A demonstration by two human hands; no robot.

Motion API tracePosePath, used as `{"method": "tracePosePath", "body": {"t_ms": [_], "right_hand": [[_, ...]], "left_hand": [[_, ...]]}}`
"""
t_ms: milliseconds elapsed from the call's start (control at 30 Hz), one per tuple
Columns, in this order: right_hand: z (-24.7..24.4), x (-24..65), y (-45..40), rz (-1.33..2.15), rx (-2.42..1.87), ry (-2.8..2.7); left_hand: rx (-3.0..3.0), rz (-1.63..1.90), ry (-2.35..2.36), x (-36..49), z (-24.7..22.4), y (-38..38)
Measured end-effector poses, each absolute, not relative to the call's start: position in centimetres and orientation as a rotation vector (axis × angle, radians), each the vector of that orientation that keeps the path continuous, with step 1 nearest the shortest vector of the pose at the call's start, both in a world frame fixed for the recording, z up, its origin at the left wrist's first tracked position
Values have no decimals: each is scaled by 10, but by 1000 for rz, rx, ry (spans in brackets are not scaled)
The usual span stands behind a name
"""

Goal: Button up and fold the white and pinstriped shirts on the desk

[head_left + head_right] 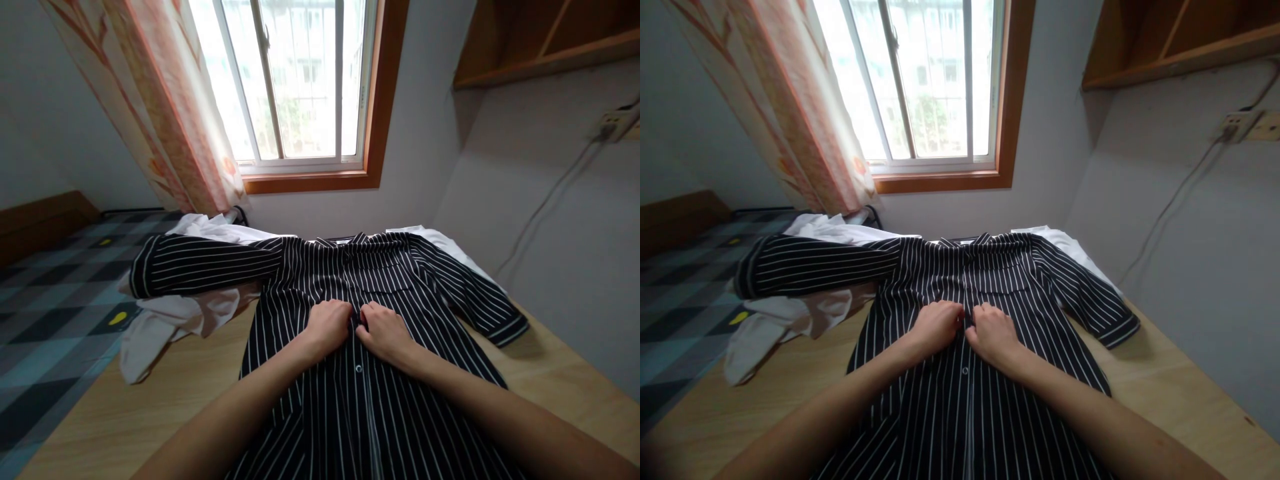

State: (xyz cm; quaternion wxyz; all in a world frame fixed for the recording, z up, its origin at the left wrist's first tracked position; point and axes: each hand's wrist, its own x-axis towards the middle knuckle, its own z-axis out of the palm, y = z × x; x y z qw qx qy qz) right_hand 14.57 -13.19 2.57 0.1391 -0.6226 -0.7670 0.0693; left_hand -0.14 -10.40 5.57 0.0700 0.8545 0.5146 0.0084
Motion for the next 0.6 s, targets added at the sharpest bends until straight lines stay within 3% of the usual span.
{"method": "tracePosePath", "body": {"t_ms": [600], "right_hand": [[12,169,-123,753,-1542,-1801]], "left_hand": [[2166,367,1508,1,37,-99]]}}
